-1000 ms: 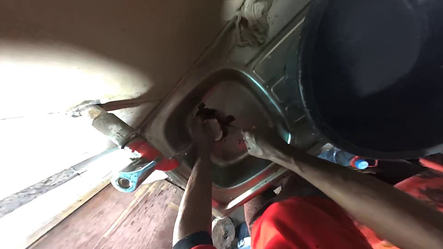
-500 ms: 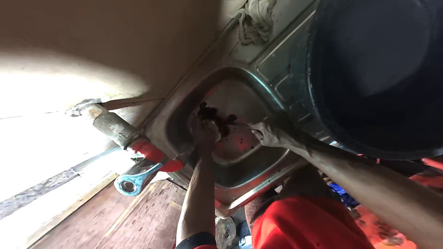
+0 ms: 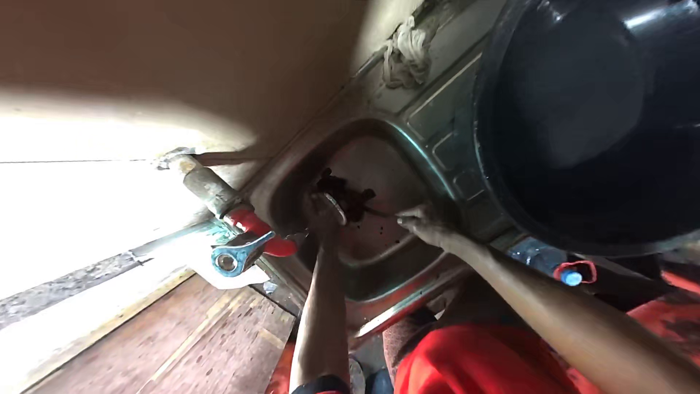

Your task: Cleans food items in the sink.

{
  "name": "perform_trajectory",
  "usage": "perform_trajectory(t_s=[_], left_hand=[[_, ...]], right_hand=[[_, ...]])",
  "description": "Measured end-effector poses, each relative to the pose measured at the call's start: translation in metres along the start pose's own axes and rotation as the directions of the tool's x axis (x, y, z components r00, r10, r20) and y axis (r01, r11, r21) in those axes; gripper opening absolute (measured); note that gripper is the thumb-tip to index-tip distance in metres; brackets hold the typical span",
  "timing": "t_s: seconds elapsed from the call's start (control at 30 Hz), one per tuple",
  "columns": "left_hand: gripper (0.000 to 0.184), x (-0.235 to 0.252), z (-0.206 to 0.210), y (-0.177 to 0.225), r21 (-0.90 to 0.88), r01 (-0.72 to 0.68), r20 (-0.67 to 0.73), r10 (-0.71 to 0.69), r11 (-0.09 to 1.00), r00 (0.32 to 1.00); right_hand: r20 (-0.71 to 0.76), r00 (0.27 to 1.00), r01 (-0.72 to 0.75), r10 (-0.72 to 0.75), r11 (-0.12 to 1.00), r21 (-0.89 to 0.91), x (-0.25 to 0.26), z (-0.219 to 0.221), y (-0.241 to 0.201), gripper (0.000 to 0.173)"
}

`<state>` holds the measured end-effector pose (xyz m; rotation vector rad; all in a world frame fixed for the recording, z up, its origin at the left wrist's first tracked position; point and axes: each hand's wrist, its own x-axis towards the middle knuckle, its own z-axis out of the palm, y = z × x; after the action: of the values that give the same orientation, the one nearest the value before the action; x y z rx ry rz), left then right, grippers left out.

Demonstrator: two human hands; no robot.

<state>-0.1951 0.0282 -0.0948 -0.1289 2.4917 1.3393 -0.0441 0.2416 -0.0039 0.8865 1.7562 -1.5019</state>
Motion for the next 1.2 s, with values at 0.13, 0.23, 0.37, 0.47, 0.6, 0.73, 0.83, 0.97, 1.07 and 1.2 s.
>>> perform_trajectory(t_s=[0.13, 0.23, 0.37, 0.47, 0.6, 0.73, 0.83, 0.97, 1.07, 1.2], left_hand=[[0.033, -0.046, -0.022, 0.052, -0.135, 0.28, 0.197, -0.251, 0.95, 0.948], [0.03, -0.073, -0.029, 0.056, -0.365, 0.211, 0.212, -0.139, 0.907, 0.967], [0.034, -0.087, -0.036, 0.06, -0.859, 0.289, 0.276, -0.093, 0.424, 0.957], [0.061, -0.108, -0.047, 0.076, -0.93, 0.366, 0.359, -0.15, 0.026, 0.921], [0.071, -0.141, -0.057, 0.098, -0.952, 0.304, 0.29, -0.224, 0.032, 0.93], [0.093, -0.164, -0.067, 0.112, -0.968, 0.249, 0.248, -0.155, -0.011, 0.956], [0.108, -0.177, -0.072, 0.117, -0.969, 0.237, 0.245, -0.132, -0.075, 0.96], [0.093, -0.184, -0.075, 0.123, -0.937, 0.231, 0.27, -0.12, -0.262, 0.955], [0.075, -0.188, -0.082, 0.13, -0.941, 0.167, 0.223, -0.168, -0.295, 0.96], [0.063, -0.195, -0.085, 0.141, -0.963, 0.097, 0.133, -0.13, -0.252, 0.983]], right_hand=[[-0.091, 0.993, 0.06, -0.079, 0.979, -0.196, -0.029, 0.01, 0.002, 0.033], [-0.151, 0.975, 0.127, -0.161, 0.969, -0.209, -0.047, 0.007, 0.006, 0.035], [-0.085, 0.983, 0.155, -0.164, 0.983, -0.099, -0.084, -0.011, -0.01, 0.036], [0.01, 0.995, 0.097, -0.099, 0.982, 0.161, -0.117, -0.025, -0.027, 0.036], [0.121, 0.99, 0.03, -0.078, 0.935, 0.353, -0.147, -0.034, -0.032, 0.036], [0.146, 0.983, 0.069, -0.116, 0.953, 0.294, -0.166, -0.036, -0.04, 0.035], [0.077, 0.982, 0.152, -0.173, 0.963, 0.223, -0.178, -0.036, -0.049, 0.028], [0.023, 0.939, 0.341, -0.344, 0.936, 0.089, -0.194, -0.032, -0.052, 0.03], [0.072, 0.882, 0.471, -0.466, 0.878, -0.086, -0.211, -0.027, -0.056, 0.023], [0.087, 0.844, 0.53, -0.529, 0.799, -0.283, -0.231, -0.019, -0.059, 0.029]])
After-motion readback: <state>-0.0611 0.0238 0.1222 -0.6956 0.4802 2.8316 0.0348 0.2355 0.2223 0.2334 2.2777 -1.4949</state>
